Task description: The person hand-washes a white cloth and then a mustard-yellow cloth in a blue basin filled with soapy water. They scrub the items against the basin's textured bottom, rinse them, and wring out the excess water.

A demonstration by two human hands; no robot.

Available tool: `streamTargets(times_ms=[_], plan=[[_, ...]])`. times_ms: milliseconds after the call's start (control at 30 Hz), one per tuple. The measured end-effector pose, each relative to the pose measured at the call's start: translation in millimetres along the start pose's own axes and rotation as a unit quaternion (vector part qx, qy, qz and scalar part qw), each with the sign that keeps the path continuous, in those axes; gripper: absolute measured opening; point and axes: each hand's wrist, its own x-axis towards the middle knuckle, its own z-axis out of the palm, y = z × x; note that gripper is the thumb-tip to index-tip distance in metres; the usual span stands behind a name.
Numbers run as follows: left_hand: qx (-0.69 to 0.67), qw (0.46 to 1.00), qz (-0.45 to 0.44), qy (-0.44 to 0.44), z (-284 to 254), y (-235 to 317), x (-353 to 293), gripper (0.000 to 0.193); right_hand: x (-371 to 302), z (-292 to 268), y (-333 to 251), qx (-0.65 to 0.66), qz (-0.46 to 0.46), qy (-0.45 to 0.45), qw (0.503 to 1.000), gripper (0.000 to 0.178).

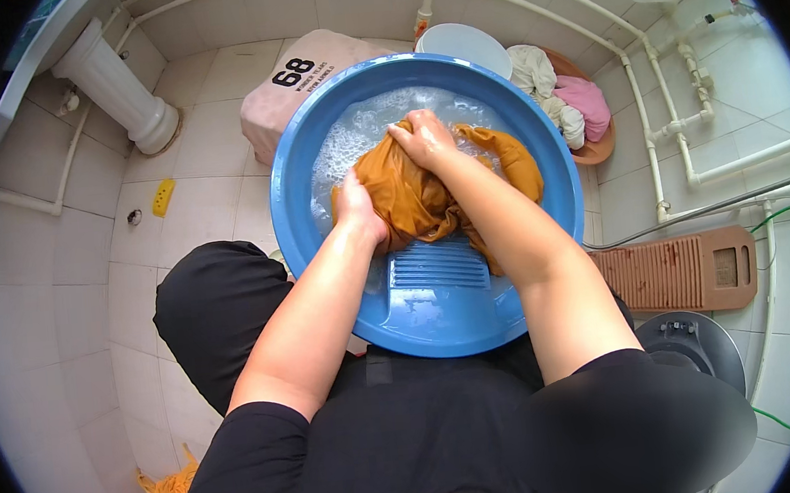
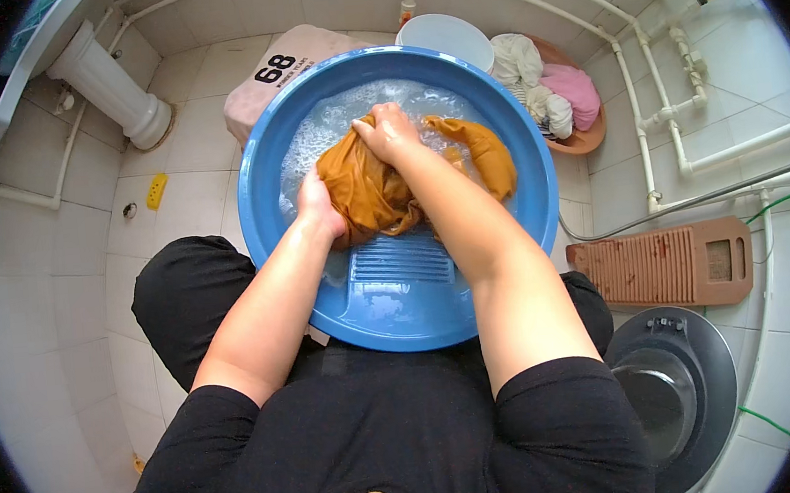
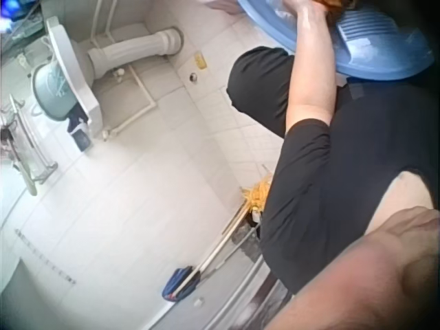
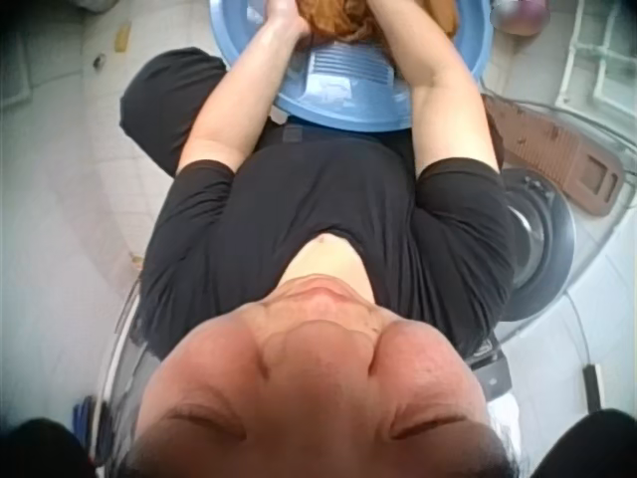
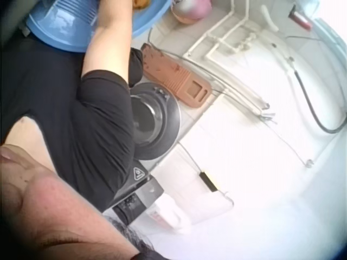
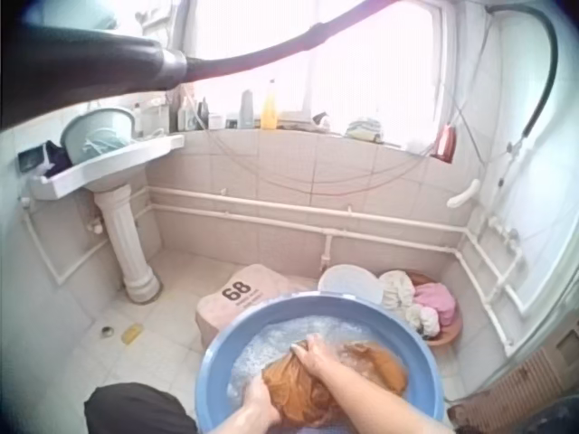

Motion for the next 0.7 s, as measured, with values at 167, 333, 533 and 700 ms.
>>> streamTargets(times_ms=[167,333,533,700], plan=[[-0.023,0.973,0.084,0.216,-15,7,15,0.051,5,9,26,-0.073,0.096,-0.293,0.948,0.088],[0.050,0.967,0.133,0.210,-50,5,50,0.043,8,-3,20,-0.204,0.150,-0.203,0.946,0.051],[-0.019,0.999,0.021,0.046,30,21,-35,0.061,-39,4,-32,0.269,-0.134,-0.113,0.947,0.039],[0.089,0.967,0.194,-0.141,-15,5,-28,0.044,-111,-31,-97,0.197,-0.351,-0.014,0.916,0.020]])
